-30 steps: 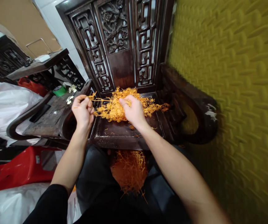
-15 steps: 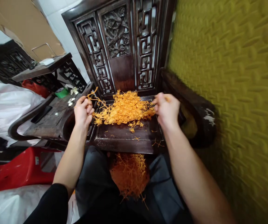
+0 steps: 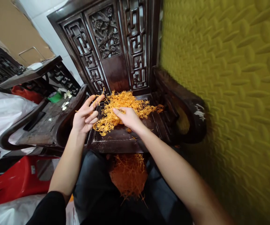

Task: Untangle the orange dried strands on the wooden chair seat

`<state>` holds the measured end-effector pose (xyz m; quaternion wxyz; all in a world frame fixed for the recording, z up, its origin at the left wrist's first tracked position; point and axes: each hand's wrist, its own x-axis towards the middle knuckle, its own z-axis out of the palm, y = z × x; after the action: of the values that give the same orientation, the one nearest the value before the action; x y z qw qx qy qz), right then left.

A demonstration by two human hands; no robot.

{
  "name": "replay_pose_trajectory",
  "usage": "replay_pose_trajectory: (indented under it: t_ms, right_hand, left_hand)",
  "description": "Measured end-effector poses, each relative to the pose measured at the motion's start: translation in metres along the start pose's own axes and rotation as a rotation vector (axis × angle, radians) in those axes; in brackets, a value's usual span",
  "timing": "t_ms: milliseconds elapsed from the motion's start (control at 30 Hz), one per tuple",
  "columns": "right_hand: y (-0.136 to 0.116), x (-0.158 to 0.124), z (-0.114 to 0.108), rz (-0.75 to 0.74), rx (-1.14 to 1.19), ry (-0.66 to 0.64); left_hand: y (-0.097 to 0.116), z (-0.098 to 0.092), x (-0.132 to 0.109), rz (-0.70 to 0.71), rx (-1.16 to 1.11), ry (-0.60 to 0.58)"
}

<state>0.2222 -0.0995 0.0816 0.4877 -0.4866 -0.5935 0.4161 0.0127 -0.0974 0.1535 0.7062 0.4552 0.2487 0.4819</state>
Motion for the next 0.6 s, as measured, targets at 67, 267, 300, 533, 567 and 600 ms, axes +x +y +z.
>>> replay_pose_trajectory:
  t_ms: [67,267,300,533,567,600]
  right_hand:
    - [0.003,0.003,0.013,0.003,0.158,0.066]
    - [0.008,0.028,0.005,0.136,0.544,0.448]
    - [0.01,0.033,-0.006,0.18,0.576,0.539]
    - [0.008,0.031,-0.051,0.181,0.529,0.518]
    - [0.005,0.026,-0.046,0.15,0.508,0.422]
    - [0.001,0.02,-0.04,0.113,0.484,0.331]
  left_hand:
    - [-0.001,0.003,-0.001,-0.02,-0.002,0.007]
    - [-0.001,0.008,-0.003,0.028,0.004,0.137]
    - [0.002,0.006,-0.004,0.046,0.005,0.155]
    - [0.02,-0.009,-0.013,0.158,-0.016,0.218]
    - [0.018,-0.009,-0.012,0.128,-0.023,0.196]
    - [0.016,-0.008,-0.012,0.101,-0.03,0.178]
